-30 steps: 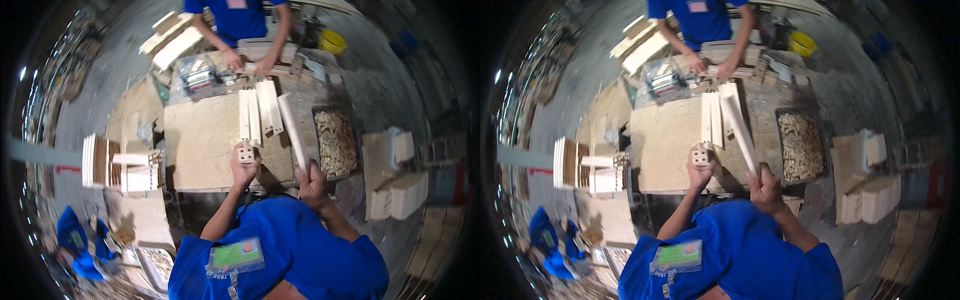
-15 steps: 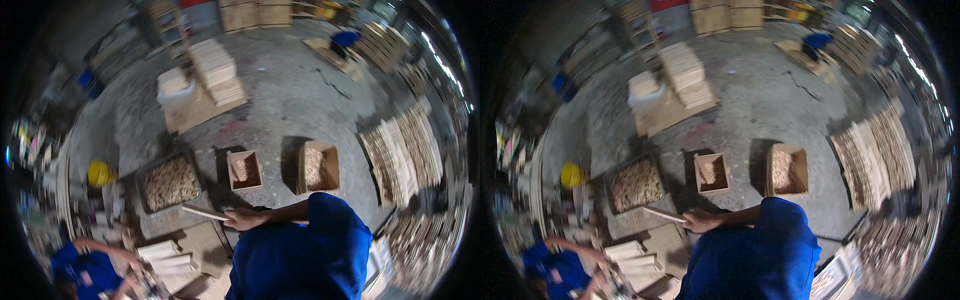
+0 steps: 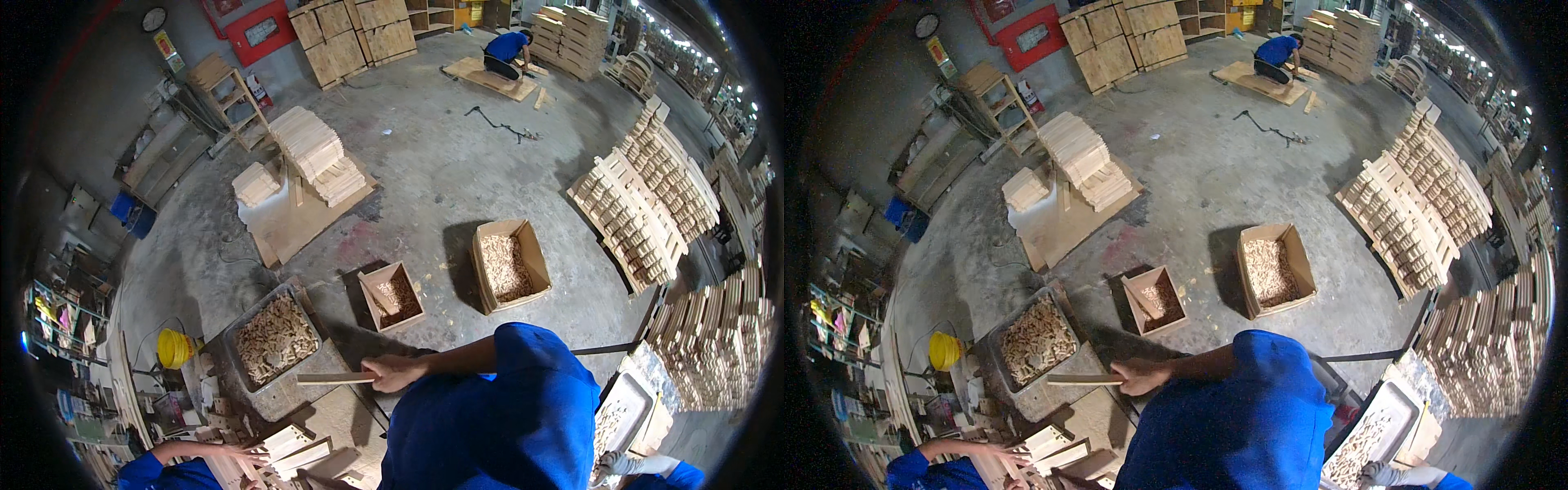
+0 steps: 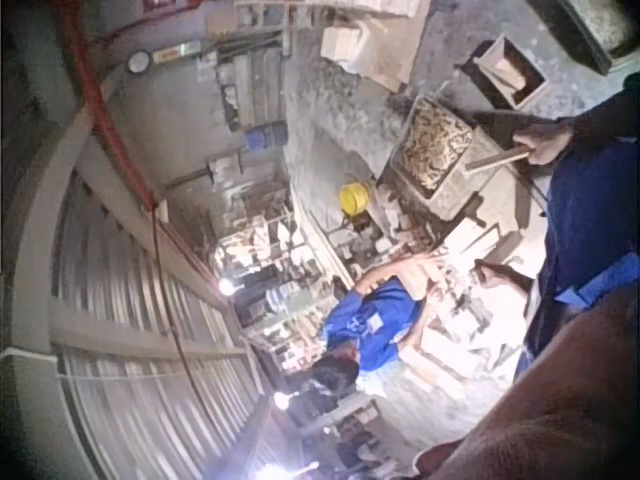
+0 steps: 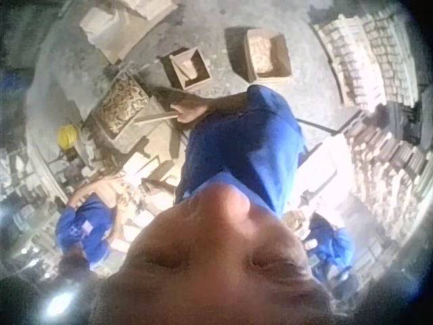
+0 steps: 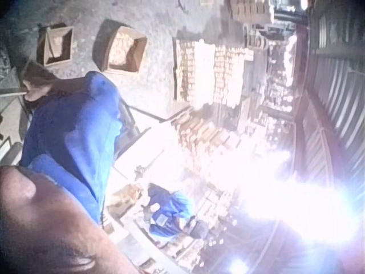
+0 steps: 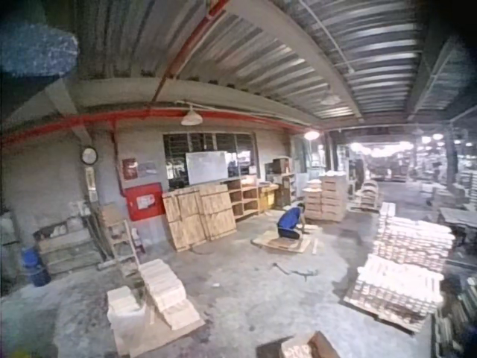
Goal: The person inserts small wooden dowels into pre-drilled holes on rectangular wooden pieces. They pick up dowels from a tray and tap them into place using a wooden block, then place the finished pieces onto a stack.
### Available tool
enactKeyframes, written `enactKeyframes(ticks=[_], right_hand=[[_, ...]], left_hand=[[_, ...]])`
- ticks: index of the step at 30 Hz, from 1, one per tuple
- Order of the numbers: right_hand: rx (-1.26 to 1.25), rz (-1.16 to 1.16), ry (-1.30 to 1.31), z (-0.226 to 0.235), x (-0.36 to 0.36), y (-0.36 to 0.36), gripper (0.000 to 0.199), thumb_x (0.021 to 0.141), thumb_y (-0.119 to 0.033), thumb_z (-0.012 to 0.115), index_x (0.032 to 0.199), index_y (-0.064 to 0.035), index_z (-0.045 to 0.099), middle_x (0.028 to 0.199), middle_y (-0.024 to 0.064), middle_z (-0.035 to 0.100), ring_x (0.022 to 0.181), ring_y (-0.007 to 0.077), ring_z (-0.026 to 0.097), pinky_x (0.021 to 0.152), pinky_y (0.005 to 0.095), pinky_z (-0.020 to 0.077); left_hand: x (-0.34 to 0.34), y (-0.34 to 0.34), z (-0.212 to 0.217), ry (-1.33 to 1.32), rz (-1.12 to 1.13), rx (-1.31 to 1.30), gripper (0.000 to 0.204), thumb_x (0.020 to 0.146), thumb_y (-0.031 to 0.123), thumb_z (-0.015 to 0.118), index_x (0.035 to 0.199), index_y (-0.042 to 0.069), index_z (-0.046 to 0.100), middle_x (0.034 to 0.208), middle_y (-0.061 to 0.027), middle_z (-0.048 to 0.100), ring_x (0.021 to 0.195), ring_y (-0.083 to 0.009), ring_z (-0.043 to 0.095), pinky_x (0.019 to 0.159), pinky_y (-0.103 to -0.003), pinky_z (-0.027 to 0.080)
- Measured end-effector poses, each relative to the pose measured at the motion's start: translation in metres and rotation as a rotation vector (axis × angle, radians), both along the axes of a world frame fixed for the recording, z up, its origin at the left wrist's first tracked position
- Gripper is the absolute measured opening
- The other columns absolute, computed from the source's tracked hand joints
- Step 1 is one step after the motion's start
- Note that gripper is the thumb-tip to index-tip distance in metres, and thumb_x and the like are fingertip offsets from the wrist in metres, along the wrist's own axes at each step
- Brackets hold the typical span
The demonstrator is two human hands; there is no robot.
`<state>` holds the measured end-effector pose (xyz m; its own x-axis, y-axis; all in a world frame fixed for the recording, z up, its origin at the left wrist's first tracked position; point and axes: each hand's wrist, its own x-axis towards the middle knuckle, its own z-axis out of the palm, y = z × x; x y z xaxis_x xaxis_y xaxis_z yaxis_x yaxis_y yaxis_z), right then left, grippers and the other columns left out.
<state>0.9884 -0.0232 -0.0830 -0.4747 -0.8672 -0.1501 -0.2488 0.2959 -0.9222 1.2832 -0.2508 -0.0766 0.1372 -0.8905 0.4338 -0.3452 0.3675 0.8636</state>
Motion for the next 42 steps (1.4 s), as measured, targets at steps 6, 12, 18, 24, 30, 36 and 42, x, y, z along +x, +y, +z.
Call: enactKeyframes(ticks=[6, 12, 18, 24, 30, 36, 42], right_hand=[[-0.076, 0.062, 0.131, 0.004, 0.014, -0.053, 0.041, 0.092, -0.036, 0.077, 0.1, 0.0032, 0.069, 0.087, 0.0271, 0.072, 0.089, 0.0446, 0.074, 0.081, 0.0527, 0.0571], [-0.015, 0.167, 0.24, -0.009, -0.003, -0.098, 0.039, 0.091, -0.036, 0.078, 0.104, 0.0, 0.072, 0.097, 0.0247, 0.073, 0.098, 0.0444, 0.072, 0.087, 0.0541, 0.0563], [0.019, 0.332, 0.316, -0.033, -0.046, -0.162, 0.034, 0.09, -0.022, 0.074, 0.113, 0.0023, 0.065, 0.114, 0.0246, 0.067, 0.114, 0.0431, 0.068, 0.093, 0.0545, 0.0556], [0.052, 0.379, 0.492, -0.098, -0.063, -0.263, 0.03, 0.093, -0.015, 0.066, 0.116, 0.0047, 0.062, 0.128, 0.0275, 0.061, 0.114, 0.0418, 0.068, 0.094, 0.0533, 0.0586], [-0.152, 0.096, 0.716, -0.137, -0.086, -0.319, 0.029, 0.105, -0.028, 0.061, 0.099, -0.0011, 0.07, 0.092, 0.0141, 0.071, 0.094, 0.0316, 0.072, 0.086, 0.0475, 0.0603], [0.202, 0.067, 0.077, -0.151, -0.078, -0.329, 0.04, 0.112, -0.041, 0.046, 0.116, -0.0049, 0.065, 0.091, 0.0091, 0.067, 0.084, 0.0283, 0.066, 0.078, 0.0468, 0.0516], [0.31, -0.018, -0.421, -0.132, -0.087, -0.32, 0.04, 0.113, -0.033, 0.042, 0.139, -0.0046, 0.054, 0.112, 0.018, 0.068, 0.101, 0.0337, 0.068, 0.088, 0.0506, 0.0528]], left_hand=[[-0.053, 0.001, 0.01, -0.229, -0.199, 0.182, 0.042, 0.103, 0.045, 0.068, 0.122, 0.007, 0.069, 0.117, -0.0194, 0.067, 0.104, -0.03, 0.065, 0.094, -0.046, 0.056], [-0.092, 0.006, 0.016, -0.558, -0.211, -0.006, 0.029, 0.109, 0.034, 0.061, 0.11, 0.007, 0.069, 0.103, -0.0151, 0.07, 0.097, -0.0328, 0.067, 0.086, -0.048, 0.057], [-0.122, -0.006, 0.014, -0.53, -0.377, -0.185, 0.022, 0.106, 0.026, 0.062, 0.1, 0.006, 0.068, 0.092, -0.0104, 0.065, 0.087, -0.0287, 0.064, 0.079, -0.041, 0.055], [-0.145, -0.027, 0.001, -1.313, -0.135, -0.158, 0.035, 0.104, 0.046, 0.068, 0.085, 0.019, 0.058, 0.078, 0.0013, 0.052, 0.072, -0.0182, 0.056, 0.062, -0.035, 0.046], [-0.173, -0.036, 0.013, -0.903, -0.31, -0.298, 0.023, 0.102, 0.032, 0.074, 0.09, 0.016, 0.064, 0.081, 0.0001, 0.06, 0.076, -0.0158, 0.061, 0.066, -0.032, 0.05], [-0.171, -0.033, 0.014, -0.55, -0.393, -0.042, 0.018, 0.101, 0.027, 0.074, 0.091, 0.013, 0.067, 0.084, -0.0016, 0.063, 0.078, -0.0176, 0.062, 0.068, -0.033, 0.051], [-0.171, -0.024, 0.001, -0.435, -0.416, 0.038, 0.014, 0.1, 0.022, 0.075, 0.093, 0.011, 0.07, 0.086, -0.0034, 0.065, 0.081, -0.0195, 0.063, 0.07, -0.033, 0.053]])
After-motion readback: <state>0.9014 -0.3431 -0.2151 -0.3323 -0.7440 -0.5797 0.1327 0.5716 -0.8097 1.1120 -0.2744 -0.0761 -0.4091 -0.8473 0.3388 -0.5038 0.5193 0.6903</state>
